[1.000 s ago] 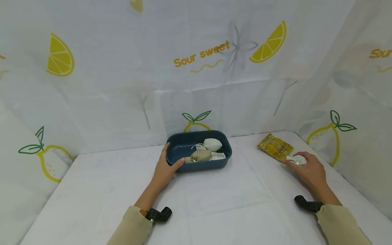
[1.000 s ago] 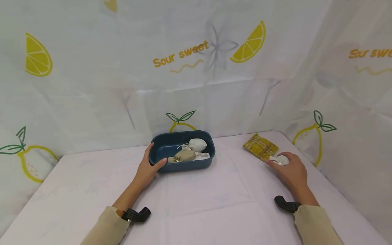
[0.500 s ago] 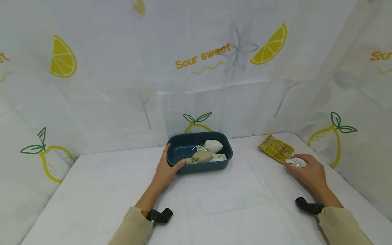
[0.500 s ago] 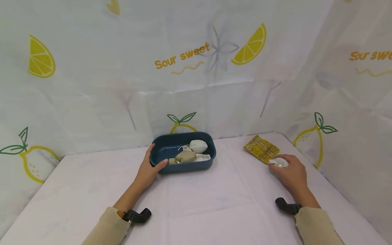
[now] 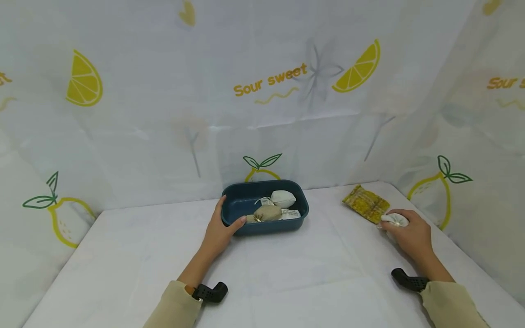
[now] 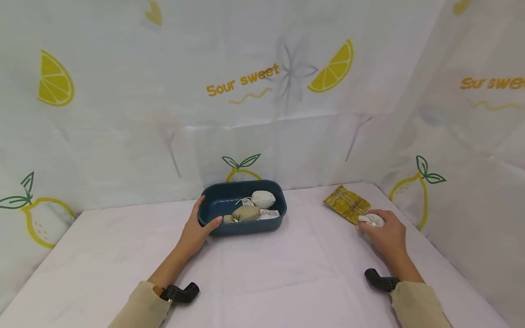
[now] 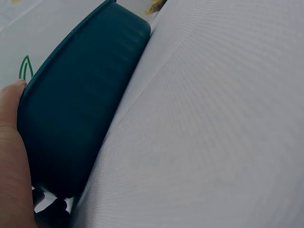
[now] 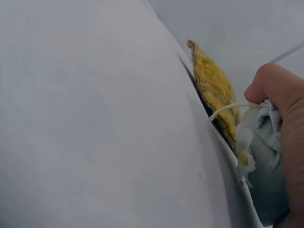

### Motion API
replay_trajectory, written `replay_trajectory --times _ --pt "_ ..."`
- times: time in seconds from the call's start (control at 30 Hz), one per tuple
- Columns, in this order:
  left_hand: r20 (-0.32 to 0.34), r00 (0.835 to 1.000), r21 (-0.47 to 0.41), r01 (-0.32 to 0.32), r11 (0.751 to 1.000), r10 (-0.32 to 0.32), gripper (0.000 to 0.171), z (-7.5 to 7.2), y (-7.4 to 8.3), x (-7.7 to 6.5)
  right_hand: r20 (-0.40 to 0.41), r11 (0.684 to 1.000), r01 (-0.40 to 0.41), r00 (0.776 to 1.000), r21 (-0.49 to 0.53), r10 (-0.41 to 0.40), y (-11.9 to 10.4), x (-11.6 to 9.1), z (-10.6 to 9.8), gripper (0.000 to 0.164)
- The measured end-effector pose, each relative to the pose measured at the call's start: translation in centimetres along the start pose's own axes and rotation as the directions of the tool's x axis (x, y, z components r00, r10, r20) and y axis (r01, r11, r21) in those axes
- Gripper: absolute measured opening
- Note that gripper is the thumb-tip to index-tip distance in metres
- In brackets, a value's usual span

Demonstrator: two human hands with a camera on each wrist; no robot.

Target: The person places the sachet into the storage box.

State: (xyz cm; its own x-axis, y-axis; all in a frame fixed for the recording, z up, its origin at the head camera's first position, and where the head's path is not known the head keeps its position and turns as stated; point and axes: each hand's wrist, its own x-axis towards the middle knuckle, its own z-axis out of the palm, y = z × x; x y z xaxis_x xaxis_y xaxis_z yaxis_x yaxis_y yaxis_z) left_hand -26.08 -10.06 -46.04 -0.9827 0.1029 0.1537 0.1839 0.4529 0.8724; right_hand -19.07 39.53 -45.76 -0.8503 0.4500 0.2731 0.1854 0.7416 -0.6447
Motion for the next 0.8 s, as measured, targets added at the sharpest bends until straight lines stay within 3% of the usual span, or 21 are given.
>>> replay_trajectory --times 0.27,0.4,0.57,0.8 --pt "0.005 1.0 -0.001 0.013 1.0 -0.013 0.096 0.1 0.0 0.0 -0.001 0.998 0.013 1.0 0.066 -0.013 -2.4 -0.1 -0.3 0.049" --pt "0.006 1.0 -0.003 0.008 1.0 -0.008 0.096 0.0 -0.1 0.0 -0.01 0.989 0.122 0.993 0.079 -0.122 -5.3 -0.5 -0.6 0.045" --pt "-0.001 1.0 -0.012 0.0 1.0 0.0 0.096 0.1 -0.2 0.2 -0.011 0.954 0.275 0.961 0.117 -0.276 -9.4 -1.3 -0.5 0.034" --pt "0.007 1.0 -0.005 0.005 1.0 -0.005 0.097 0.1 -0.2 0.1 0.032 0.916 0.342 0.934 0.209 -0.356 -14.9 -2.2 0.5 0.028"
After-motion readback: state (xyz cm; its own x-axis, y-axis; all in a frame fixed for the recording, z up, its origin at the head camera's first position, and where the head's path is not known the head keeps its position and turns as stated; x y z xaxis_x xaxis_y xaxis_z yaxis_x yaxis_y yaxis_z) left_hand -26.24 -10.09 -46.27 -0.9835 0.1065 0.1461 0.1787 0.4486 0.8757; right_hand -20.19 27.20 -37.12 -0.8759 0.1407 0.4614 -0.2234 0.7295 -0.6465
